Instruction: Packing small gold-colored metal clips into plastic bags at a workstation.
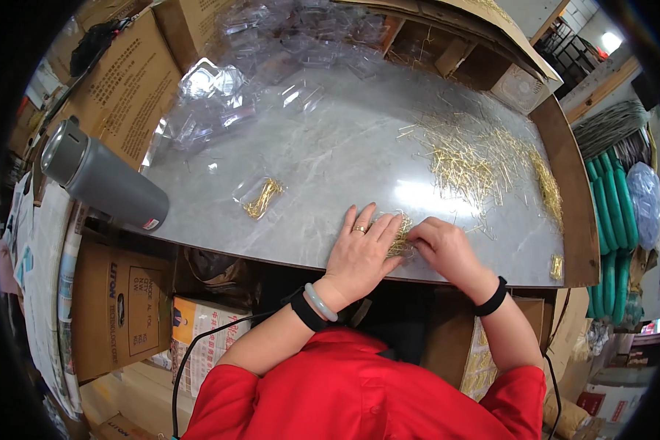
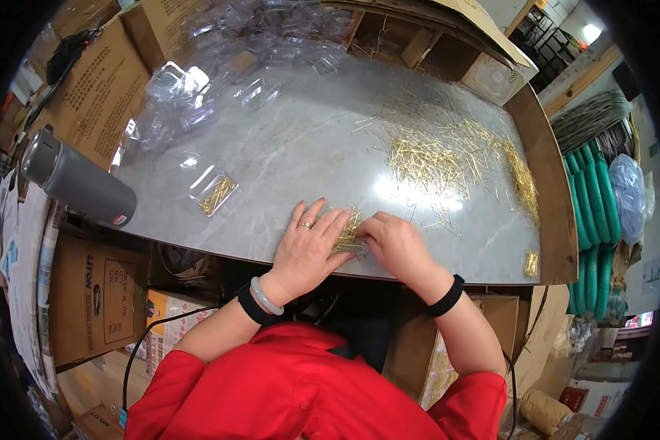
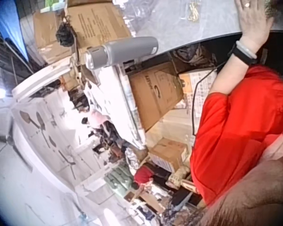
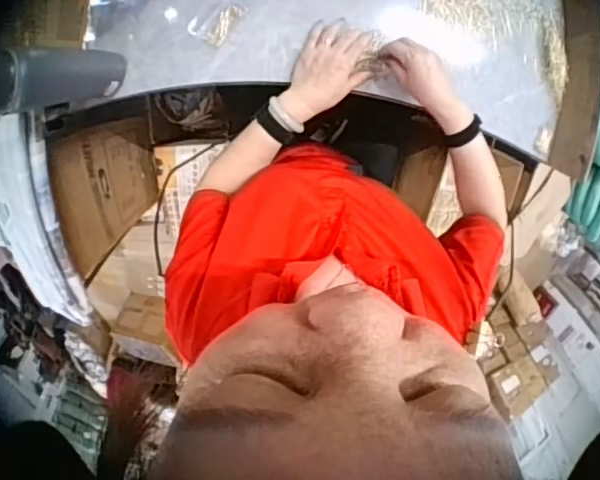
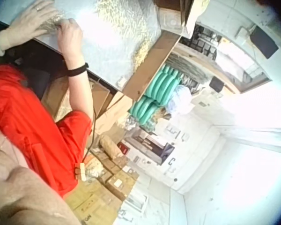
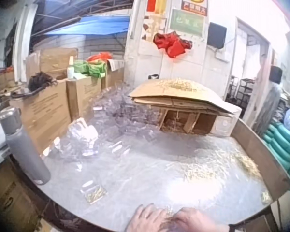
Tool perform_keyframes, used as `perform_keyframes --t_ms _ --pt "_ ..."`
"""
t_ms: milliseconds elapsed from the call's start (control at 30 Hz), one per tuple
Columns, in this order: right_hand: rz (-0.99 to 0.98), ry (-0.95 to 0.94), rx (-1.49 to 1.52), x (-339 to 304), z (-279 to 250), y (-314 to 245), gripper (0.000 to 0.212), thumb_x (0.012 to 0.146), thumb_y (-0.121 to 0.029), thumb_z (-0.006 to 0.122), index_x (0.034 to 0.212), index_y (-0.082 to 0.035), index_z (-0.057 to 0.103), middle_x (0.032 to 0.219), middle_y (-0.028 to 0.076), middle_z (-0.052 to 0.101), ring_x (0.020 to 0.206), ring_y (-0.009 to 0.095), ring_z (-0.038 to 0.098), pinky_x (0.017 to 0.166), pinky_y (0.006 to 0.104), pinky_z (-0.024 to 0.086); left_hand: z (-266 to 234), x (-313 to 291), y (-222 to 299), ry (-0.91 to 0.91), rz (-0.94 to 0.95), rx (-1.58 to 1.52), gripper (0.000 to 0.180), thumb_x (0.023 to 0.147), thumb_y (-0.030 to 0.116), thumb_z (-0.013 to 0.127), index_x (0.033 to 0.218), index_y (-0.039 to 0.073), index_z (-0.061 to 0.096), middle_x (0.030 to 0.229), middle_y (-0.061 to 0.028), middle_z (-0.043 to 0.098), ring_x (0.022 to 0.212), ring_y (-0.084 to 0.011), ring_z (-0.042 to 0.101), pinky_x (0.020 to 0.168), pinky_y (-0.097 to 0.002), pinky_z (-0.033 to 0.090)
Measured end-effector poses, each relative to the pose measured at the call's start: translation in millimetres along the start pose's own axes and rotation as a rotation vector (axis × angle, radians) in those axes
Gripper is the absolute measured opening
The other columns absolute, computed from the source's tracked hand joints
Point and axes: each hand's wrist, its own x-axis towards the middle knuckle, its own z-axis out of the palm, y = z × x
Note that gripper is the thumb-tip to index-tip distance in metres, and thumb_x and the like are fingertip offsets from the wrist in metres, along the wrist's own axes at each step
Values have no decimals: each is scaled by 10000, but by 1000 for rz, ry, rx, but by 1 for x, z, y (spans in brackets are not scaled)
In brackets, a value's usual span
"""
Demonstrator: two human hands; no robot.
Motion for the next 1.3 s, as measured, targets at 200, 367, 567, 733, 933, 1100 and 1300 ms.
perform_keyframes --t_ms 200,367,567,733,933,1100,1300 --pt "-31 -47 -26 33 -25 5 197 838 -73 670 1031 -39 654 1003 142 637 897 343 649 787 407 531 -1 0 0 -6 11 25 661 851 368 726 1389 50 509 1328 -112 550 1316 -371 447 1152 -544 288" --pt "-43 -150 -11 39 -20 17 187 827 -98 668 1003 -32 662 971 157 633 865 369 647 768 429 531 1 0 0 12 10 18 672 851 381 723 1389 42 507 1327 -111 548 1312 -367 448 1152 -545 290" --pt "162 -277 74 32 -35 17 165 819 -119 691 943 -11 671 866 161 672 810 335 659 742 401 526 0 0 1 13 0 -6 691 842 382 732 1397 43 498 1331 -107 537 1311 -364 443 1152 -545 291" --pt "205 -219 95 9 -23 12 192 830 -135 731 949 2 668 851 143 676 773 255 671 709 359 526 -2 1 1 20 -10 -33 715 826 383 750 1400 41 492 1320 -111 537 1294 -365 449 1153 -542 293" --pt "71 -101 10 12 -27 9 118 791 -65 721 898 -21 696 858 132 683 767 314 664 704 381 526 -1 0 1 23 7 -79 713 831 376 750 1402 37 490 1304 -117 543 1278 -368 457 1150 -522 312" --pt "26 -173 83 14 -15 -1 127 801 -93 726 907 -24 713 864 144 694 773 302 669 705 375 525 0 -1 1 41 19 -58 668 856 355 729 1397 38 498 1283 -122 552 1269 -365 466 1136 -522 330" --pt "233 -122 64 40 -35 -1 164 864 -124 689 970 -3 718 927 148 722 819 255 695 748 337 532 1 -2 -1 42 50 16 613 868 334 713 1368 34 522 1247 -126 575 1253 -352 487 1116 -529 344"
